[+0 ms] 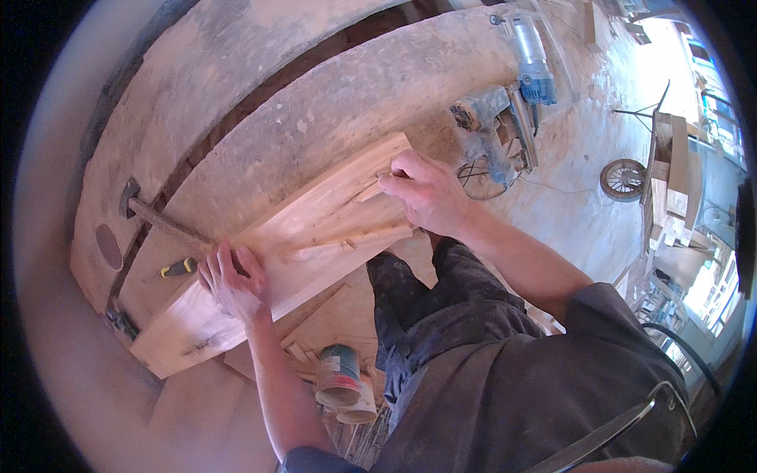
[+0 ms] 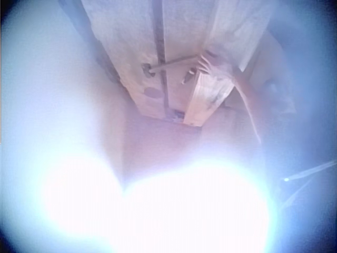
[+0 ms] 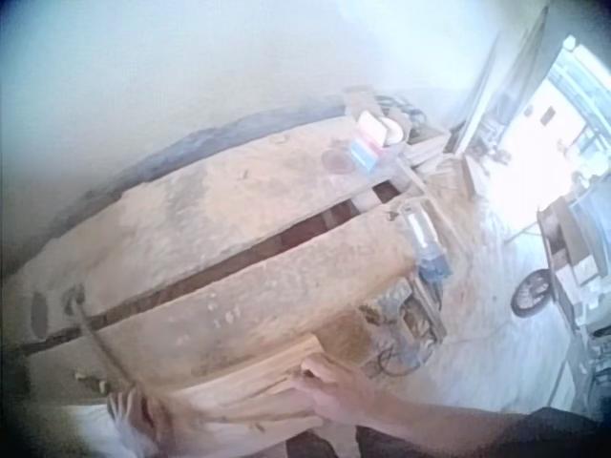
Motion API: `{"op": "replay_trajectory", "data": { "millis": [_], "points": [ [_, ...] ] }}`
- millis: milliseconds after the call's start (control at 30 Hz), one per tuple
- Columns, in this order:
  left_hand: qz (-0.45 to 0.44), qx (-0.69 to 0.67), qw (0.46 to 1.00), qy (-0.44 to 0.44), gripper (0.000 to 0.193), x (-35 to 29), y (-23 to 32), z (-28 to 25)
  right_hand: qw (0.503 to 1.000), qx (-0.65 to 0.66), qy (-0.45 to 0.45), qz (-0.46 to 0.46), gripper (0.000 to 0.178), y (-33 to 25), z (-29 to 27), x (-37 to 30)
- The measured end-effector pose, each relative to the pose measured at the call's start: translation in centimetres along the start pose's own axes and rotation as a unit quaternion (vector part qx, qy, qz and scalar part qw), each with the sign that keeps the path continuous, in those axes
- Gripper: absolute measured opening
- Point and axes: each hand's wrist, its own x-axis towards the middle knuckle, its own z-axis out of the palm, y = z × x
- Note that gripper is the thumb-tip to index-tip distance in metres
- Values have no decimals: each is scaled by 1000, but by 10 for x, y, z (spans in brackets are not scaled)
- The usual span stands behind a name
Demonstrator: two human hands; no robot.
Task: The person removes a loose piece of wood from a crack in a plank, then retrieves a small wooden filler and a container of white paste. They apply the paste into the crack and insert the filler, tapping it with a hammer. Finally, they use an angle grinder to smooth the filled area.
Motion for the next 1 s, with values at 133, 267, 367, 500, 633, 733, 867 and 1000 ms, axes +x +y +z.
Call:
{"op": "replay_trajectory", "data": {
  "millis": [133,267,367,500,633,733,867,1000],
  "points": [
    [-36,-147,987,56,28,4,18,-2,999,-37,-22,13,12,-8,1,4],
    [74,-242,967,39,34,21,86,-7,998,-52,-32,19,10,-11,0,4],
    [78,-297,952,12,38,22,119,0,998,-58,-39,3,9,-9,0,6],
    [86,-323,942,12,39,22,144,5,997,-57,-50,-7,9,-6,0,8],
    [101,-315,943,-43,29,18,161,10,999,-33,-29,28,10,-6,5,0],
    [128,-304,942,-57,20,18,163,15,988,93,54,107,21,-3,12,-7],
    [158,-287,942,-71,16,19,164,16,958,145,86,231,20,-9,7,-12],
    [189,-296,934,-70,23,19,162,17,948,159,105,256,21,-8,11,-17]
  ]
}}
